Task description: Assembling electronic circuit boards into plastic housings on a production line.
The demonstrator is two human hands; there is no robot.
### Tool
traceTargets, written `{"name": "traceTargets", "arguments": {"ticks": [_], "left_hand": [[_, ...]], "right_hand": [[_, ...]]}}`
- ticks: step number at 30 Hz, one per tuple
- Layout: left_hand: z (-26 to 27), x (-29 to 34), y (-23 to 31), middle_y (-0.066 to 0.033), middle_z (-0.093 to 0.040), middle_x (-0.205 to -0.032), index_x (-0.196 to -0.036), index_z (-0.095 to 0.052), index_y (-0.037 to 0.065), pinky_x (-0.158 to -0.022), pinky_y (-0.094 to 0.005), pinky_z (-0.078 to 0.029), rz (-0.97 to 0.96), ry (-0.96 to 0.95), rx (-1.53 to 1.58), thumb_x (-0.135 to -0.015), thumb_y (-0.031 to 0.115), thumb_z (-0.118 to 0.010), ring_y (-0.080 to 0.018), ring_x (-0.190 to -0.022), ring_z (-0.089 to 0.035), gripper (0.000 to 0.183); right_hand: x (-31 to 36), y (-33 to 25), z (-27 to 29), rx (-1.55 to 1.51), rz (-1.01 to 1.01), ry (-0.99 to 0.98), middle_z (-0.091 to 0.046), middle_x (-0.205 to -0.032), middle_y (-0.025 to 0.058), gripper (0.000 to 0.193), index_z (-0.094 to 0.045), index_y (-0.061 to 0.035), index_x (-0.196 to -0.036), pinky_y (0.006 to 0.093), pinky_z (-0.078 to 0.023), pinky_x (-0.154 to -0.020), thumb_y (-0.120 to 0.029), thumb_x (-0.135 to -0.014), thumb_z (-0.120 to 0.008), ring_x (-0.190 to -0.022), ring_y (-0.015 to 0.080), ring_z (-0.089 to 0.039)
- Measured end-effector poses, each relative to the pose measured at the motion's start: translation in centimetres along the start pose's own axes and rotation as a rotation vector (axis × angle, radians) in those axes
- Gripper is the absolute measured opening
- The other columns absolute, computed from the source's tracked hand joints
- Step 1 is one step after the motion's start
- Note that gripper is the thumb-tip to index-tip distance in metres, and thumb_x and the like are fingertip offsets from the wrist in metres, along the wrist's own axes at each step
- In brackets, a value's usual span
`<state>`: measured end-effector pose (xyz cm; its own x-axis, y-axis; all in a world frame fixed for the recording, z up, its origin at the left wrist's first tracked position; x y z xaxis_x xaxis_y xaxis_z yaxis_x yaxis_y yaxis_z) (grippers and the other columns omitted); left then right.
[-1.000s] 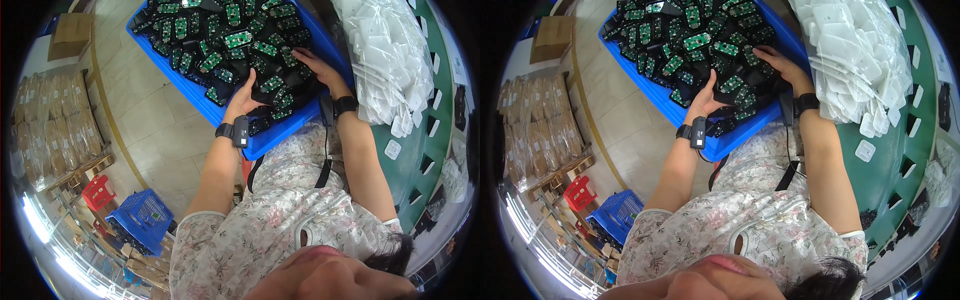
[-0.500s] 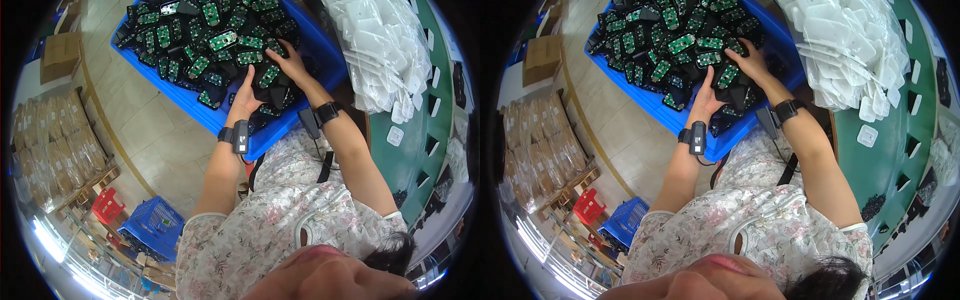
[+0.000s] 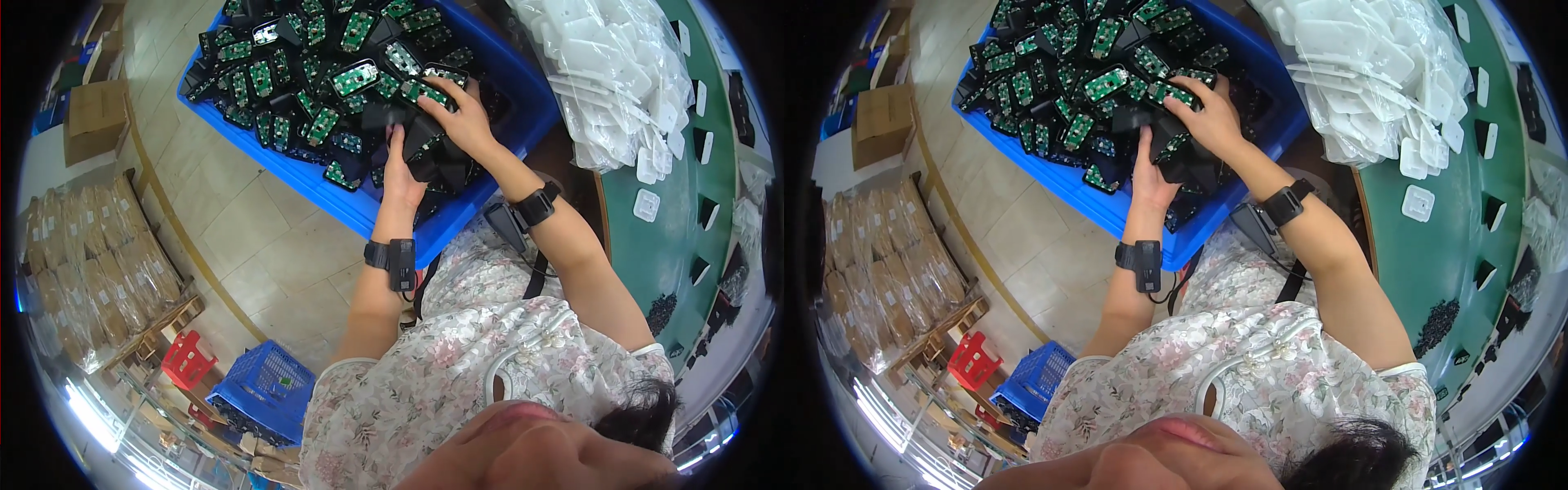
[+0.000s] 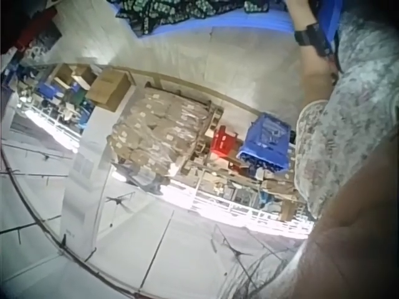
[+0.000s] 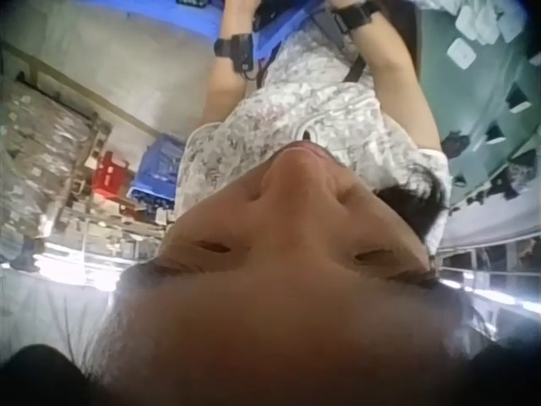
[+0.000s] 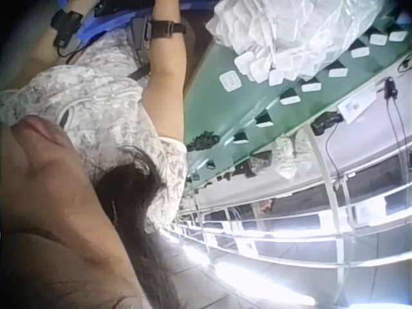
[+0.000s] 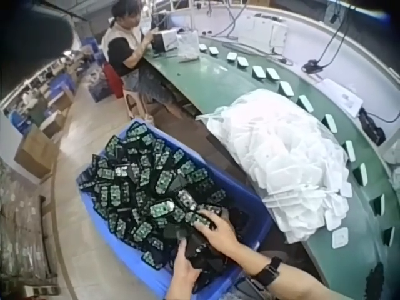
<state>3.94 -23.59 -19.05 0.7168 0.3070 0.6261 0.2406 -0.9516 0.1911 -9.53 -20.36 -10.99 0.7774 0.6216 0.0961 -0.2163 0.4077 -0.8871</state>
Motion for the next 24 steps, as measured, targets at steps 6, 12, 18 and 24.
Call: {"name": "traceTargets", "arguments": {"ticks": [6, 12, 18, 24], "left_hand": [[-1.8, 0.5, 0.8, -0.0062, -0.064, -0.11, -0.118, -0.059, 0.011, -0.085, -0.0387, -0.05, -0.066, 0.044, -0.061, -0.091, 0.046, -0.054, -0.0224, -0.1, -0.061, 0.044], [-3.3, 1.6, 1.5, -0.0067, -0.064, -0.109, -0.119, -0.058, 0.011, -0.084, -0.0381, -0.051, -0.096, 0.004, -0.048, -0.091, 0.048, -0.053, -0.0221, -0.1, -0.062, 0.047], [-5.1, 4.0, 3.2, -0.0059, -0.05, -0.129, -0.142, -0.032, 0.023, -0.093, -0.039, -0.047, -0.183, -0.123, -0.089, -0.095, 0.036, -0.053, -0.0229, -0.116, -0.053, 0.053], [-6.9, 6.5, 5.7, -0.0087, -0.052, -0.131, -0.135, -0.044, 0.01, -0.1, -0.0413, -0.042, -0.345, -0.109, -0.161, -0.095, 0.041, -0.049, -0.0243, -0.118, -0.052, 0.051]], "right_hand": [[0.4, 1.4, 0.0, -0.082, -0.085, 0.062, -0.048, -0.116, 0.0164, 0.038, -0.065, -0.0162, -0.115, 0.0333, -0.043, -0.093, -0.03, -0.08, -0.072, -0.109, 0.0303, -0.054], [1.0, -1.8, 1.2, -0.012, 0.032, 0.102, -0.049, -0.115, 0.0181, 0.038, -0.065, -0.0215, -0.116, 0.0355, -0.045, -0.09, -0.033, -0.08, -0.07, -0.104, 0.0327, -0.056], [2.2, -5.2, 1.9, -0.079, 0.117, 0.119, -0.049, -0.113, 0.0169, 0.036, -0.064, -0.0214, -0.115, 0.036, -0.045, -0.09, -0.03, -0.081, -0.07, -0.105, 0.0315, -0.055], [2.5, -7.3, 1.3, -0.106, 0.237, 0.17, -0.048, -0.103, 0.0163, 0.038, -0.066, -0.0245, -0.112, 0.0378, -0.047, -0.085, -0.035, -0.076, -0.073, -0.097, 0.0331, -0.057]]}}
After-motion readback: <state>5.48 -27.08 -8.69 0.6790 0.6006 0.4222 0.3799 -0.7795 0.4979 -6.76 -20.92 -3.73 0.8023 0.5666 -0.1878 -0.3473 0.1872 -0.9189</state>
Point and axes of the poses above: each hand's wrist, its own x-axis away from the middle knuckle, its own z-axis out of the back of the hand, y = z × x, the point moved 8 cm from there along -x, towards the middle knuckle
